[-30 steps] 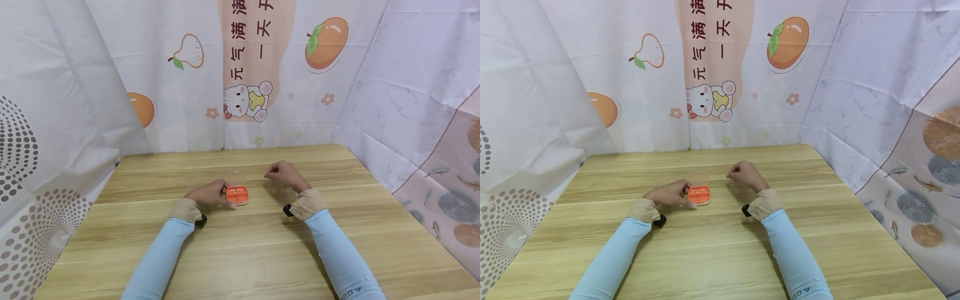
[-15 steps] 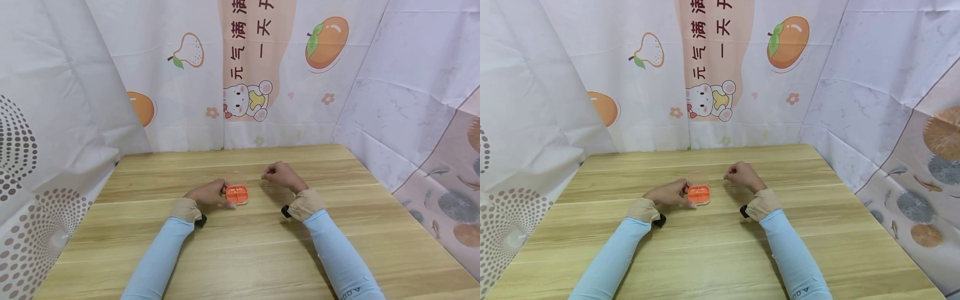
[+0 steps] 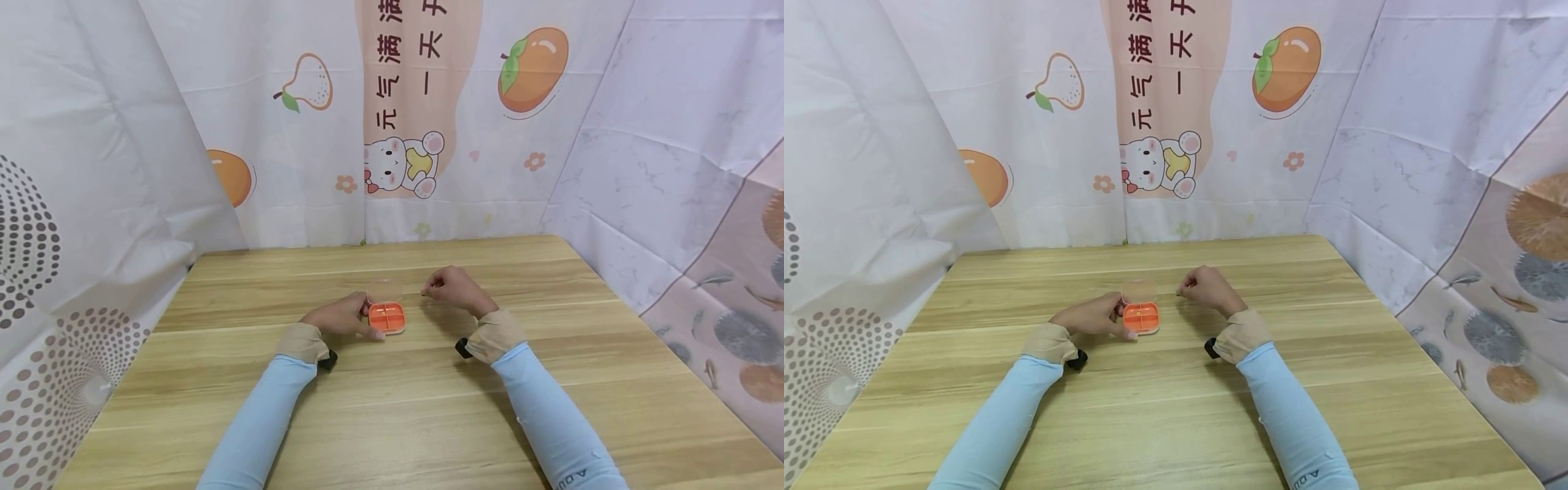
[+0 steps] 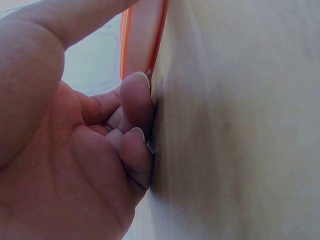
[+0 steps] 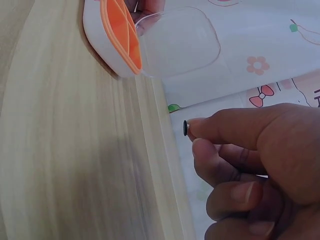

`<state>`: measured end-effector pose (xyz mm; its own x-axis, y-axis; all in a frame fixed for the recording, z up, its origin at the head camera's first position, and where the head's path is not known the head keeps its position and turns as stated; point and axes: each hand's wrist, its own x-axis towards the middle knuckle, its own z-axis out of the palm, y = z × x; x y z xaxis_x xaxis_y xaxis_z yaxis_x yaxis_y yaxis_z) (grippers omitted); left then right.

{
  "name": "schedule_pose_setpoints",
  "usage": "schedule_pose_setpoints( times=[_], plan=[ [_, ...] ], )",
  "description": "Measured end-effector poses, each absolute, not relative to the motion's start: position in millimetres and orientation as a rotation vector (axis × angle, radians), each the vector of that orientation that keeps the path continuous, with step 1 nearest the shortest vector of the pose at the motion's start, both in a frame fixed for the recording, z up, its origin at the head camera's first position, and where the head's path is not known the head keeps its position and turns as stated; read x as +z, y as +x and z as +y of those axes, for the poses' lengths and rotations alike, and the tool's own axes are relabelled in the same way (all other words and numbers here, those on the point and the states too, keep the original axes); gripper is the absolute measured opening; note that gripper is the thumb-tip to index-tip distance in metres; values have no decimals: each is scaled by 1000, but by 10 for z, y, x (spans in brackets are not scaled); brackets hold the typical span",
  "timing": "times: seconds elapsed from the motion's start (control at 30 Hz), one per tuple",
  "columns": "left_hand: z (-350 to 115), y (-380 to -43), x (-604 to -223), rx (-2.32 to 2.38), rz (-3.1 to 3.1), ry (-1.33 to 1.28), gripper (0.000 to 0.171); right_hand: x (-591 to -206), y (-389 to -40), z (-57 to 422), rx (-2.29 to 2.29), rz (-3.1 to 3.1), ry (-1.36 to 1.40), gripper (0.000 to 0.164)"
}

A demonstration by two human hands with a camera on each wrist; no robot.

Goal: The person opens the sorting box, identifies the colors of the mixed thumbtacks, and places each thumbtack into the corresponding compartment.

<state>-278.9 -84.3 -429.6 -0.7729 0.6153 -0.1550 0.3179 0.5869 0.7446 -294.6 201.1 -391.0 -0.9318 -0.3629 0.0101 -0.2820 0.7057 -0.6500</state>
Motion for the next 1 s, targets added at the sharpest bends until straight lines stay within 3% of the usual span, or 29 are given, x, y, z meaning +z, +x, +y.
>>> schedule_pose_setpoints(
  times=[1.0],
  plan=[
    [-832, -2795, -4282, 1030, 2416, 756, 73, -3974, -2944, 1893, -991, 2780, -587, 13]
  ],
)
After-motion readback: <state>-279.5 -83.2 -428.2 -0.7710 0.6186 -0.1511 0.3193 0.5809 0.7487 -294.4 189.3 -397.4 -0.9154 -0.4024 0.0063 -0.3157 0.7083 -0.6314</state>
